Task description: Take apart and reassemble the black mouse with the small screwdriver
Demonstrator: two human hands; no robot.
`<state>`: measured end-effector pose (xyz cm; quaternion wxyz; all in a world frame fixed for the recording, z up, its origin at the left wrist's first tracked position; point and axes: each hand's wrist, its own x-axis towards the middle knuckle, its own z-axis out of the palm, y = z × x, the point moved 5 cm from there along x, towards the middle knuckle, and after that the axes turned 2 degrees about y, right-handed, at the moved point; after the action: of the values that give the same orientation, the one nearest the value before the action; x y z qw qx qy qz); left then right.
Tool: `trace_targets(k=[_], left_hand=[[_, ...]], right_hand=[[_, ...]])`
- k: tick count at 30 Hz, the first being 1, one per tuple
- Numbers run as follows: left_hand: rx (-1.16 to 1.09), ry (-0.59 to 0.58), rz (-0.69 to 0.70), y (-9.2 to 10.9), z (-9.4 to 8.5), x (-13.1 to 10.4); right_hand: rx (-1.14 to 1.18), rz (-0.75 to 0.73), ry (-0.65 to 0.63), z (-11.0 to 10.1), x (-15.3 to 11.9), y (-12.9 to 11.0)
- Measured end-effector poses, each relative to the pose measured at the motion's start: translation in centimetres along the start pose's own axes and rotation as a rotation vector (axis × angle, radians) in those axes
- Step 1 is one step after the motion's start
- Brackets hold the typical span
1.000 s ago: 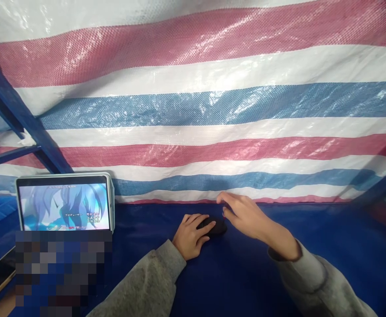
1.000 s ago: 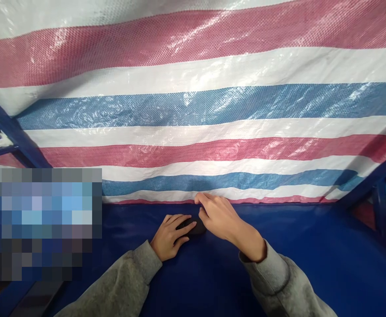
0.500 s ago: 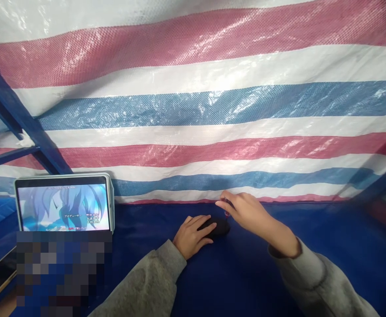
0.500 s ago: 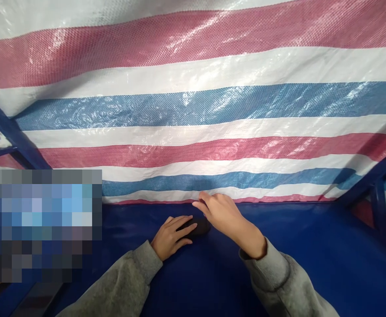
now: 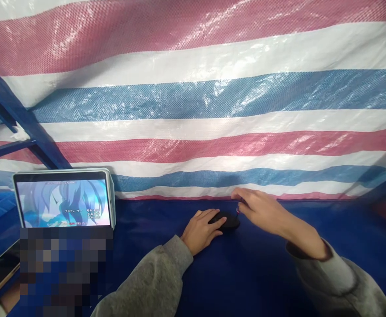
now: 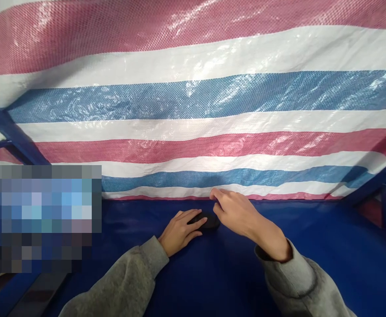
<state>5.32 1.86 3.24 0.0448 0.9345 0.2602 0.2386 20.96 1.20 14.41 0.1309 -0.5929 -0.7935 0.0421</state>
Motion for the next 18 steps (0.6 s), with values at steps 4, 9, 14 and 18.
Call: trace_targets(k=[4, 9, 14, 18], left_hand=[[-0.014, 0.016, 0.010, 0.1, 0.3, 0.0], [-0.051, 0.042, 0.000, 0.0, 0.5, -0.4], [-0.117, 0.048, -0.022, -0.2, 0.6, -0.2], [-0.118, 0.019, -0.021, -0.4, 0.8, 0.0]], right_hand=[[-0.075, 0.061, 0.009, 0.6, 0.2, 0.7], [-0.030, -0.017, 0.039, 0.8, 0.1, 0.5], [-0.053, 0.003, 0.033, 1.2, 0.3, 1.2], [-0.111, -0.003, 0.115, 1.7, 0.8, 2.0]])
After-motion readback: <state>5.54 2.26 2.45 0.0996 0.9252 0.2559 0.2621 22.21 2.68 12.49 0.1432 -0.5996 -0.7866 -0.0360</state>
